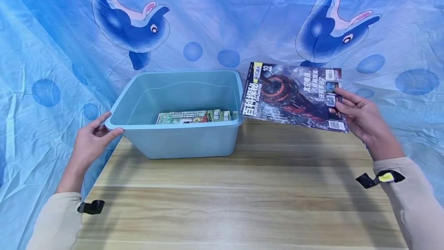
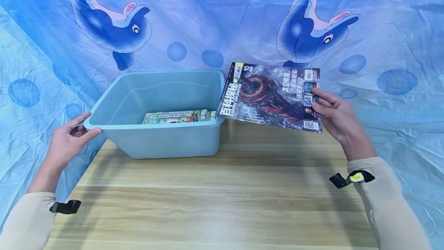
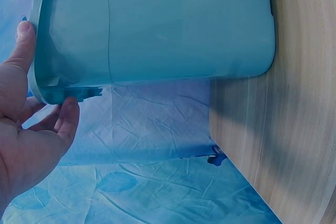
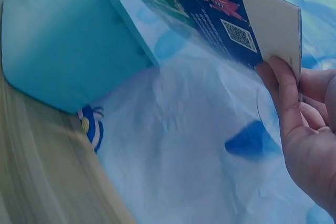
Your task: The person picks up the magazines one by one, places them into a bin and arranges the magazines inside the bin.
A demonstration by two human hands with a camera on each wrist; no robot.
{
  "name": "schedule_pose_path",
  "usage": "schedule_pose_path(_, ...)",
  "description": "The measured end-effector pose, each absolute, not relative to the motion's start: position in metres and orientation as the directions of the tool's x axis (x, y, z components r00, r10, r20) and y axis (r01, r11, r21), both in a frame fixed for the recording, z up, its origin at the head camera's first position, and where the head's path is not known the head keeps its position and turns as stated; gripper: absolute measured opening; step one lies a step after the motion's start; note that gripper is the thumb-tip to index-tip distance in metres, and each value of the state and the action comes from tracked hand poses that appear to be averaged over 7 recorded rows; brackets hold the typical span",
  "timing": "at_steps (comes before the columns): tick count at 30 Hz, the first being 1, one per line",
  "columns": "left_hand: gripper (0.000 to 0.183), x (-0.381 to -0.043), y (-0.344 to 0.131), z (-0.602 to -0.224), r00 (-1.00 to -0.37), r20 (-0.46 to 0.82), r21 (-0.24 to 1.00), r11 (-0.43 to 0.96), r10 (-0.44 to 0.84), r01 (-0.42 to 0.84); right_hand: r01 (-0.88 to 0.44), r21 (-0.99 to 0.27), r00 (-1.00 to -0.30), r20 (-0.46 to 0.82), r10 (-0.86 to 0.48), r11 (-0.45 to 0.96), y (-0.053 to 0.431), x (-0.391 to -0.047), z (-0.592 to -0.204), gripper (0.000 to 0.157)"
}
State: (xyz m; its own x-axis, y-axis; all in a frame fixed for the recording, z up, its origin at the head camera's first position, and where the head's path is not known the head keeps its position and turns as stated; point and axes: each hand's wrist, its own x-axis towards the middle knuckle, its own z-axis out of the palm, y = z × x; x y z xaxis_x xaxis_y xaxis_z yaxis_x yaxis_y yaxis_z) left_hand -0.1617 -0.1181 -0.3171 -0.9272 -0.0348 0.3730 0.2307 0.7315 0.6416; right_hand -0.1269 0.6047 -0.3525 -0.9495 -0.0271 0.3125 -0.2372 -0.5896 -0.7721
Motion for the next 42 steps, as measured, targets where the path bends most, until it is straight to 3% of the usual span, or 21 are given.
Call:
schedule_pose_path(14,0.08,-0.162,-0.118,-0.317,-0.928,0.371,0.646,0.727,-0.033,0.232,-0.233,-0.845,-0.961,0.276,-0.018,-0.481,0.539,-0.164,-0.314,0.044)
schedule_pose_path(27,0.079,-0.165,-0.12,-0.32,-0.918,0.394,0.627,0.742,-0.041,0.236,-0.207,-0.869,-0.957,0.275,-0.09,-0.449,0.461,-0.2,-0.293,0.061)
schedule_pose_path(42,0.079,-0.113,-0.052,-0.301,-0.912,0.405,0.587,0.783,-0.061,0.208,-0.214,-0.87,-0.95,0.291,-0.113,-0.444,0.464,-0.199,-0.29,0.053)
